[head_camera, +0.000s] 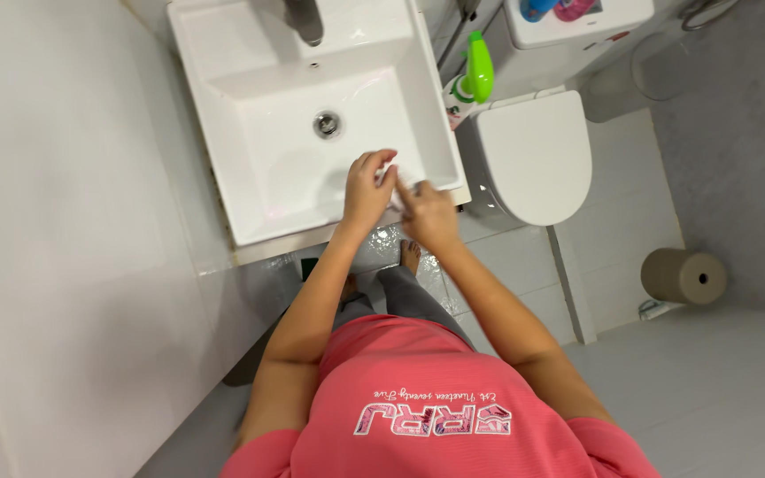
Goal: The person cleans a bathroom sink by spraying a cleaning solution from a green bottle onto a white scrub brush and the sink basin. They scrub the sink basin, faucet, and surrounding areas with the brush, then rinse the brush under running water.
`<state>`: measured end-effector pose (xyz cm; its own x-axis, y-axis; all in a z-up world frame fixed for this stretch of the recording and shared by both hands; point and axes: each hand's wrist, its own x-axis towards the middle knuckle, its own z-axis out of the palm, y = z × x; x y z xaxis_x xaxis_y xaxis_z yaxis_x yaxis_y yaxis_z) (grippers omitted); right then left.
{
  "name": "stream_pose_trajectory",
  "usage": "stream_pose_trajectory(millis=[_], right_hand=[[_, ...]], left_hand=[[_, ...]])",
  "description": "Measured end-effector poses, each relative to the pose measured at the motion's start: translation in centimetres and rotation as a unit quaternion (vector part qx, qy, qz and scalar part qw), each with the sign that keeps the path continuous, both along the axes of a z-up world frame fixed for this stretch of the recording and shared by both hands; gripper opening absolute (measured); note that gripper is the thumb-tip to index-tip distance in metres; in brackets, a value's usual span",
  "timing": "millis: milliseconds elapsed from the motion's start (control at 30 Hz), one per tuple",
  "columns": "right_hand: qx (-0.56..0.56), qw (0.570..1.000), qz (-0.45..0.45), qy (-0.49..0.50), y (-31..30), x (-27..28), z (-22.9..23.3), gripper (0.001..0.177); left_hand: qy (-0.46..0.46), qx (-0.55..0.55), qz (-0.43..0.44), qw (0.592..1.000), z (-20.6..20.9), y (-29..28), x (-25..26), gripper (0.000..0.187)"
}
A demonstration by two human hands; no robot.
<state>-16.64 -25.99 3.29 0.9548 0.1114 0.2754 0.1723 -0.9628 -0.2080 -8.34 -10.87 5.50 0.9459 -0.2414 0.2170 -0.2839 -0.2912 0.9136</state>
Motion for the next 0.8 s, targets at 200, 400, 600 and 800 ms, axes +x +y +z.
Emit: stream_pose_trajectory(millis=[200, 400, 600, 800], right_hand=[[0.050, 0.993, -0.085, 0.066, -5.6, 0.8, 1.8, 0.078], [0.375, 0.923, 0.017, 0.085, -11.9, 1.8, -0.2, 0.087], [0.516, 0.842, 0.035, 0.154, -15.8, 1.3, -3.6, 0.087], [0.665, 0.741, -0.025, 0.095, -19.1, 1.7, -5.0, 0.083]], left_hand=[[-0.044, 0.065, -0.027, 0.997, -0.8, -11.0, 6.2, 0.055], [-0.044, 0.167, 0.005, 0.985, -3.5, -18.5, 11.7, 0.078], [-0.090, 0.194, 0.032, 0.976, -5.5, -21.2, 13.1, 0.044], [-0.069, 0.012, 0.057, 0.996, -3.0, -20.3, 12.2, 0.031]])
